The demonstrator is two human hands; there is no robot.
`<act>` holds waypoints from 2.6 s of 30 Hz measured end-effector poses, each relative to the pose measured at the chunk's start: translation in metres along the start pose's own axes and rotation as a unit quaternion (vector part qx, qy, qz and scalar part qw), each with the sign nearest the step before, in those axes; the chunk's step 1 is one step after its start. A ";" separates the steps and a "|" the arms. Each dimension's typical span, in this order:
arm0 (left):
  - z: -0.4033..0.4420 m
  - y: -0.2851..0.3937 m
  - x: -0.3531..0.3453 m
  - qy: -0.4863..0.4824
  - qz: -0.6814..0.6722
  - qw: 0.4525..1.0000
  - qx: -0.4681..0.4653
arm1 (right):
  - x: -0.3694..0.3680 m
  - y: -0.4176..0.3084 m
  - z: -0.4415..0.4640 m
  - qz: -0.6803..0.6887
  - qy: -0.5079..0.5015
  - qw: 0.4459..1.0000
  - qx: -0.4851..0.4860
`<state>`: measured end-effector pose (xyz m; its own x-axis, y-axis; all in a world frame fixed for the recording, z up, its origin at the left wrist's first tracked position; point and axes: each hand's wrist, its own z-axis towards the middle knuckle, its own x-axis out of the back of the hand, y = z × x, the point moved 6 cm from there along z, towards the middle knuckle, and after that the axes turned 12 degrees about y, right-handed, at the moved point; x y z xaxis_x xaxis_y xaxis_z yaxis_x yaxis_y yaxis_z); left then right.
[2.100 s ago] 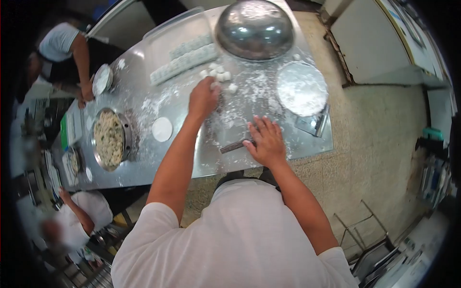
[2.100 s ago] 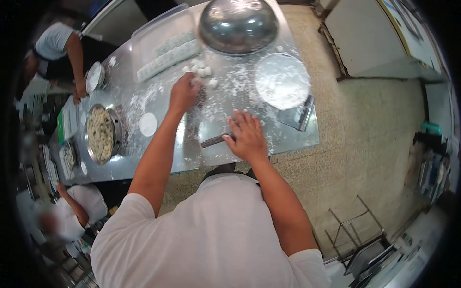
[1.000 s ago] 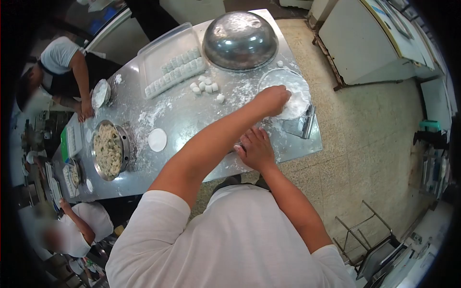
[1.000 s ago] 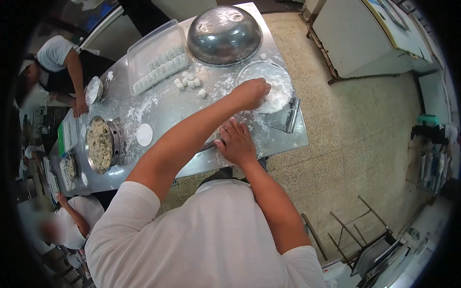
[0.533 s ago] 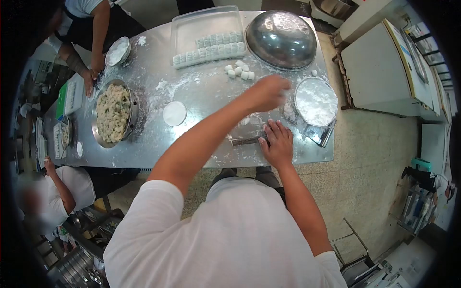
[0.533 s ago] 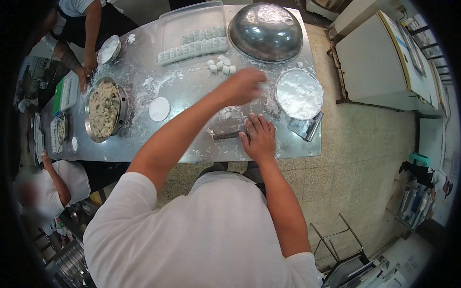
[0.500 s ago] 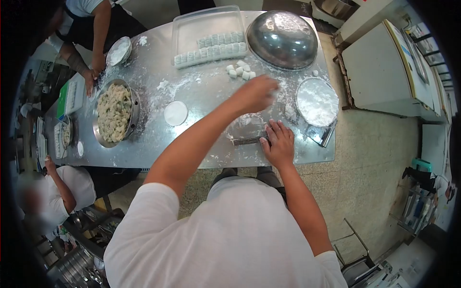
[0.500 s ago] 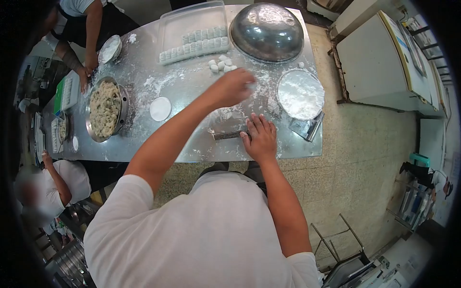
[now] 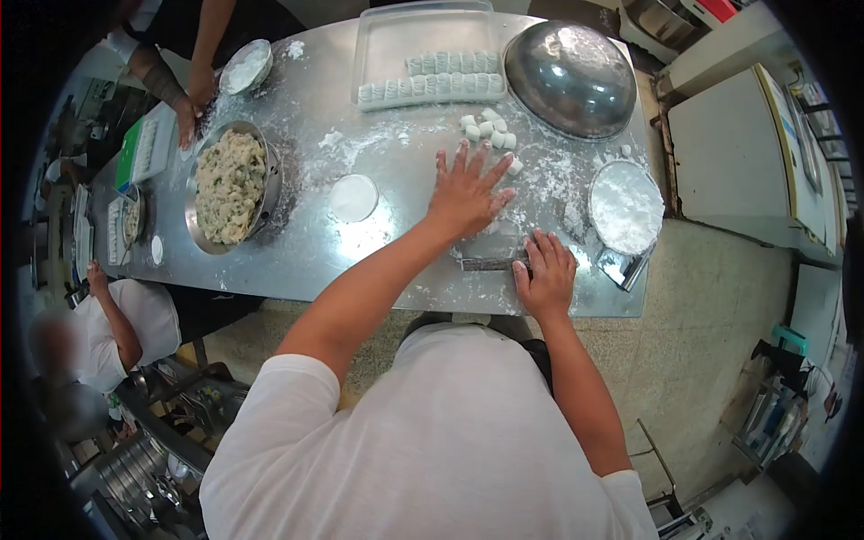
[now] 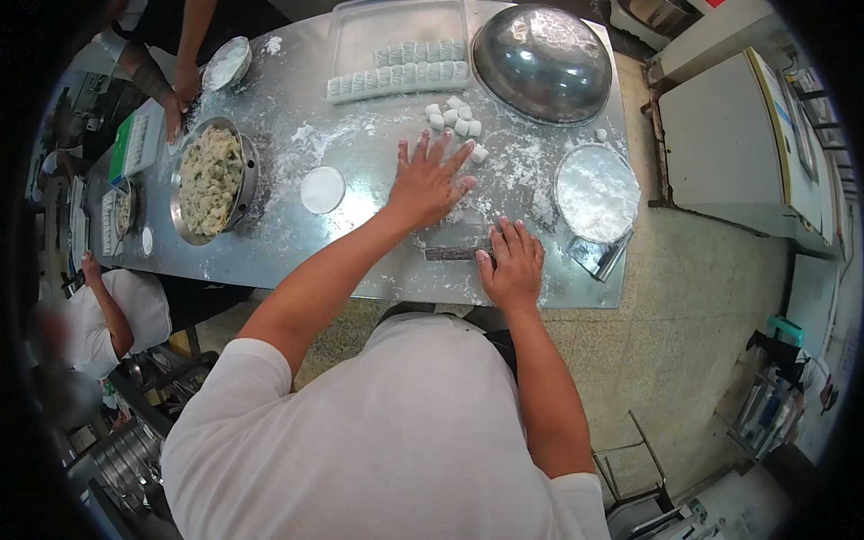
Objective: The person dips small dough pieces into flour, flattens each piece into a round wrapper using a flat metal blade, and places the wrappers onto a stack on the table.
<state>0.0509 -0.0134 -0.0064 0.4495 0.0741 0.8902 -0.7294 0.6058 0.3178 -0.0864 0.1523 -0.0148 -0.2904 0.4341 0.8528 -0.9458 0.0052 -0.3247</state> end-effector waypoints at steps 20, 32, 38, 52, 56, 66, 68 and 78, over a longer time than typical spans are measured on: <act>-0.004 -0.026 0.024 -0.089 -0.129 0.987 -0.019 | 0.001 0.003 -0.001 0.016 -0.010 1.000 -0.016; -0.038 0.012 0.008 -0.169 -0.248 0.942 0.148 | -0.022 -0.004 0.048 -0.085 -0.080 0.992 -0.051; -0.012 0.005 0.004 -0.166 -0.202 0.957 0.127 | -0.031 0.002 0.090 -0.087 -0.023 0.995 -0.040; -0.020 0.015 0.004 -0.092 -0.224 0.966 0.087 | -0.033 0.009 0.096 -0.103 -0.024 0.993 -0.056; -0.033 0.019 0.003 -0.157 -0.203 0.964 0.062 | -0.021 0.001 0.025 -0.061 -0.077 0.995 -0.029; -0.024 0.015 0.009 -0.122 -0.218 0.962 0.108 | -0.035 0.007 0.101 -0.090 -0.031 0.993 -0.070; -0.019 0.013 0.013 -0.077 -0.222 0.969 0.081 | -0.034 0.006 0.091 -0.077 -0.007 0.996 -0.049; -0.045 0.011 0.011 -0.127 -0.210 0.963 0.110 | -0.036 0.001 0.071 -0.108 -0.092 0.989 -0.049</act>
<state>0.0705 0.0300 -0.0079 0.6084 -0.3529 0.7109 -0.6156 0.3555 0.7033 -0.0869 0.0727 -0.0171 -0.1127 0.2418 0.9638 -0.9726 0.1716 -0.1568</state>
